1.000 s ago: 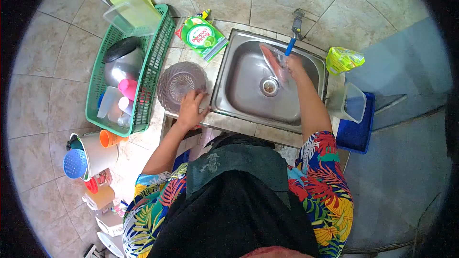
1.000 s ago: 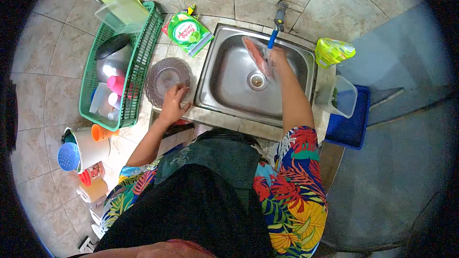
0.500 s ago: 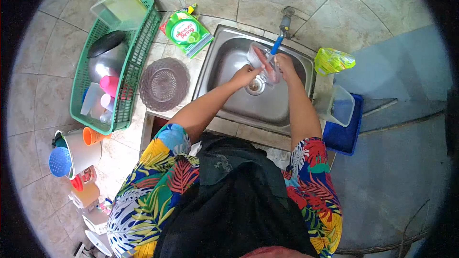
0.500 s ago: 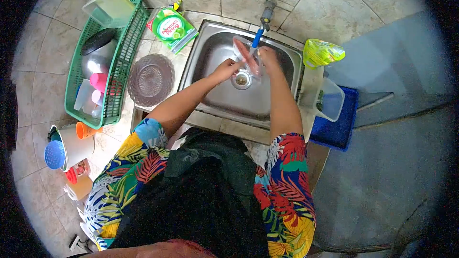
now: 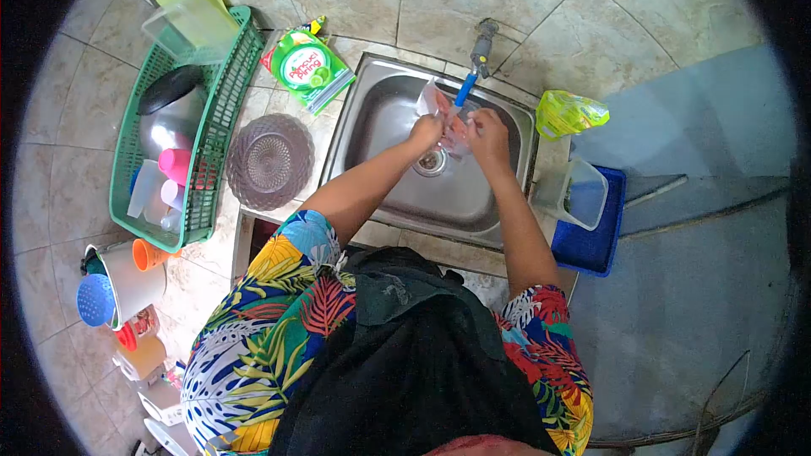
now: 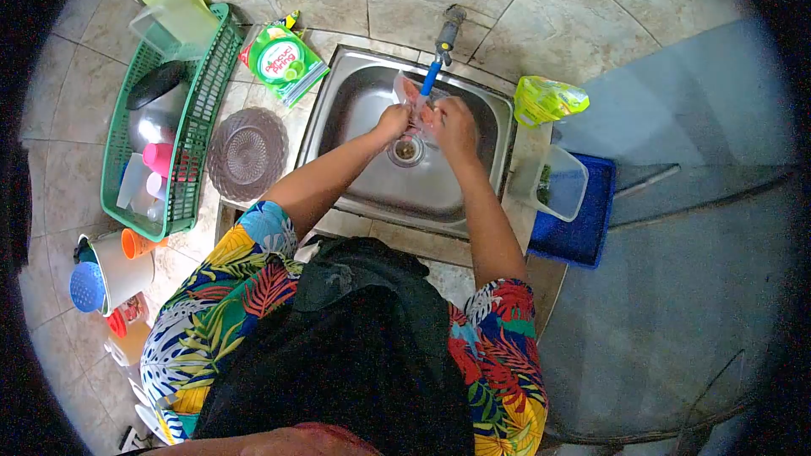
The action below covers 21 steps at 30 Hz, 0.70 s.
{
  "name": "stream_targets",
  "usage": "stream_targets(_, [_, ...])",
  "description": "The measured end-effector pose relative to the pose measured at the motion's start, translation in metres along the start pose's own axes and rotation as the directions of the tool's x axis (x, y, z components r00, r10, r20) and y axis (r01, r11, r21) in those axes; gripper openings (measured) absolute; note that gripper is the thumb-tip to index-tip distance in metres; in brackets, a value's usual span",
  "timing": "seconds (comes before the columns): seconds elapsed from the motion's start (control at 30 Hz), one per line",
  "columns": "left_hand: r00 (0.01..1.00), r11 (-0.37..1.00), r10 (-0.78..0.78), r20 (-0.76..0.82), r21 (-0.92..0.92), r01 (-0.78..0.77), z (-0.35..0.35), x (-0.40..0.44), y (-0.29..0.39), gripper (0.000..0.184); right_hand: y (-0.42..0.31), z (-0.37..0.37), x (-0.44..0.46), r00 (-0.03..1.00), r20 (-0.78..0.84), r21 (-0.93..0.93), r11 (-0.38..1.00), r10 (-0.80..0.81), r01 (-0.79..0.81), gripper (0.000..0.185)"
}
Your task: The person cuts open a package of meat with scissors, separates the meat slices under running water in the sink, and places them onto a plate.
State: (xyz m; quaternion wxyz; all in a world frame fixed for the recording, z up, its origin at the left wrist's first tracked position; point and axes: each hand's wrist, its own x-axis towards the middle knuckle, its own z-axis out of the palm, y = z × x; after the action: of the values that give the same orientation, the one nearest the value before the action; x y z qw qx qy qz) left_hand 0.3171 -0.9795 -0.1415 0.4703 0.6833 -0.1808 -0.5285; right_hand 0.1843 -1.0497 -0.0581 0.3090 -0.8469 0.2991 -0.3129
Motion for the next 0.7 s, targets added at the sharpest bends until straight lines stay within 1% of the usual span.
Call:
stream_targets(0.07, [1.000,1.000,0.028,-0.010,0.011,-0.028,-0.003,0.008,-0.008,0.031,-0.006,0.010,0.000,0.984,0.062,-0.104,0.979,-0.167,0.173,0.010])
stream_targets(0.1, [0.998,0.995,0.060,0.009,0.074,-0.061,-0.004,0.011,-0.010,0.030,-0.010,0.012,0.002,0.982,0.067,-0.104,0.978,-0.174,0.181,0.010])
stream_targets(0.13, [0.995,0.986,0.092,0.027,0.136,-0.095,-0.006,0.014,-0.011,0.029,-0.017,0.014,0.006,0.983,0.102,-0.141,0.976,-0.152,0.165,0.013])
stream_targets(0.17, [0.996,0.987,0.092,0.016,0.129,-0.093,-0.005,0.015,-0.013,0.029,-0.021,0.014,0.010,0.982,0.140,-0.175,0.973,-0.126,0.150,0.017])
stream_targets(0.2, [0.976,0.937,0.196,0.093,0.275,-0.215,-0.004,0.015,-0.017,0.028,-0.024,0.016,0.013,0.980,0.146,-0.172,0.972,-0.135,0.159,0.017])
stream_targets(0.23, [0.941,0.852,0.282,0.185,0.404,-0.334,-0.002,0.014,-0.021,0.027,-0.024,0.019,0.014,0.974,0.226,-0.211,0.975,-0.015,0.064,0.016])
stream_targets(0.27, [0.984,0.953,0.167,0.068,0.244,-0.179,0.003,0.014,-0.024,0.025,-0.023,0.021,0.015,0.949,0.297,-0.260,0.965,0.108,-0.028,0.015])
stream_targets(0.3, [0.983,0.954,0.171,0.061,0.240,-0.181,0.000,0.016,-0.028,0.025,-0.022,0.026,0.015,0.948,0.301,-0.259,0.966,0.100,-0.020,0.015])
stream_targets(0.33, [0.940,0.896,0.325,0.101,0.285,-0.341,0.000,0.027,-0.042,0.025,-0.020,0.028,0.015,0.934,0.323,-0.292,0.955,0.154,-0.057,0.019])
stream_targets(0.37, [0.872,0.810,0.467,0.148,0.323,-0.489,0.000,0.028,-0.046,0.024,-0.021,0.029,0.015,0.916,0.342,-0.325,0.941,0.209,-0.093,0.024])
stream_targets(0.4, [0.874,0.816,0.465,0.139,0.316,-0.484,0.001,0.027,-0.050,0.024,-0.022,0.029,0.016,0.912,0.353,-0.329,0.940,0.208,-0.087,0.024])
stream_targets(0.47, [0.884,0.825,0.455,0.104,0.325,-0.463,-0.003,0.007,-0.040,0.023,-0.027,0.029,0.018,0.899,0.385,-0.300,0.949,0.209,-0.093,0.029])
stream_targets(0.5, [0.886,0.828,0.454,0.097,0.321,-0.460,-0.004,-0.001,-0.035,0.023,-0.013,0.039,0.019,0.896,0.392,-0.301,0.950,0.207,-0.087,0.029])
stream_targets(0.57, [0.938,0.904,0.339,0.072,0.251,-0.346,-0.008,-0.015,-0.025,0.021,0.033,0.063,0.021,0.854,0.444,-0.307,0.942,0.270,-0.138,0.039])
stream_targets(0.6, [0.939,0.906,0.338,0.068,0.248,-0.344,-0.009,-0.015,-0.026,0.021,0.026,0.057,0.026,0.853,0.449,-0.307,0.942,0.267,-0.134,0.039])
stream_targets(0.67, [0.893,0.847,0.439,0.094,0.288,-0.447,-0.011,-0.013,-0.031,0.020,0.006,0.043,0.037,0.728,0.616,-0.281,0.947,0.300,-0.153,0.046])
stream_targets(0.7, [0.895,0.851,0.437,0.086,0.285,-0.442,-0.011,-0.012,-0.032,0.020,0.010,0.045,0.038,0.723,0.624,-0.281,0.948,0.297,-0.148,0.046])
